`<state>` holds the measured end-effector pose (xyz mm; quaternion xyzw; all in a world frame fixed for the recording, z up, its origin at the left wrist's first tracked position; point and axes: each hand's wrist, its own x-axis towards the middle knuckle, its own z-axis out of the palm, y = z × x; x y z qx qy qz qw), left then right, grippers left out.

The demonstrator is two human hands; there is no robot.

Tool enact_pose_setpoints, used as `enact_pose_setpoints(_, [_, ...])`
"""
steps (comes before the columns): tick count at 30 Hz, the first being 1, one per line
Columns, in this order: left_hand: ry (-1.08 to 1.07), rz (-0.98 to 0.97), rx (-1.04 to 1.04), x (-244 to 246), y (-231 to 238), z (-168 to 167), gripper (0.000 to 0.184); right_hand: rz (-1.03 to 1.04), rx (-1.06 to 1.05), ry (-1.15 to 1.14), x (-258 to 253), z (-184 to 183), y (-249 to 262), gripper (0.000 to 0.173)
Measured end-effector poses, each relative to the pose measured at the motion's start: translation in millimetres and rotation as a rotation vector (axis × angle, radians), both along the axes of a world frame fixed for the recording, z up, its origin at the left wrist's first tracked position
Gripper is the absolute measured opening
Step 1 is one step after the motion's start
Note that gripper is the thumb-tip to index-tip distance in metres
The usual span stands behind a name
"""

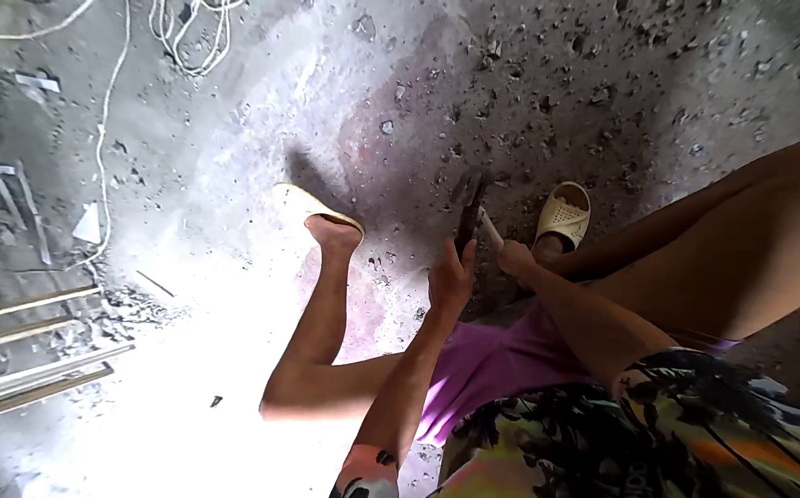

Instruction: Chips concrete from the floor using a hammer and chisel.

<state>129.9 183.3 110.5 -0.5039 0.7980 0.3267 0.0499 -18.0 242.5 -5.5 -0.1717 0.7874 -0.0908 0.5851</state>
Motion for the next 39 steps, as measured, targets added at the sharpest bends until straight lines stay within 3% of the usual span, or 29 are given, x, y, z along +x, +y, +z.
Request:
enact_pose_setpoints(5, [-0.249,-0.107,0.120,4,-14,-51,0.062,0.011,0.030,-0.013,7,5,-2,0.072])
enact_pose_setpoints(10, [-0.098,-0.112,0.072,-6,-18,-7,0.063,0.040,0.020,-0.003,8,-1,-2,0.072])
enact_pose_setpoints(12, [-0.049,-0.106,-0.001,-9,-15,-4,0.059,0.051,0.014,-0.005,7,0,-3,0.072])
enact_pose_setpoints(17, [-0.281,-0.098,0.119,1,-16,-63,0.060,0.053,-0.011,-0.018,4,-6,-1,0.074])
enact_pose_setpoints(20, [-0.139,0.027,0.215,-4,-26,-49,0.068,-0.126,-0.024,-0.079,-1,-10,0,0.071])
enact_pose_setpoints(22, [-0.056,0.115,0.221,2,-26,-37,0.071,-0.319,0.036,-0.216,-6,8,-5,0.059])
enact_pose_setpoints(26, [-0.027,0.244,0.232,13,-41,-45,0.062,-0.577,0.088,-0.370,-15,21,-23,0.044])
enact_pose_setpoints(29, [-0.056,0.306,0.273,47,-36,-63,0.069,-0.568,0.129,-0.342,-10,23,-25,0.043])
enact_pose_setpoints(32, [-0.105,0.388,0.333,64,-38,-82,0.065,-0.360,0.140,-0.206,-20,13,-28,0.055])
enact_pose_setpoints(36, [-0.118,0.434,0.413,62,-41,-86,0.062,-0.607,0.001,-0.296,-19,16,-55,0.047])
enact_pose_setpoints(39, [-0.092,0.444,0.426,52,-41,-88,0.059,-0.559,0.014,-0.296,-21,39,-51,0.048])
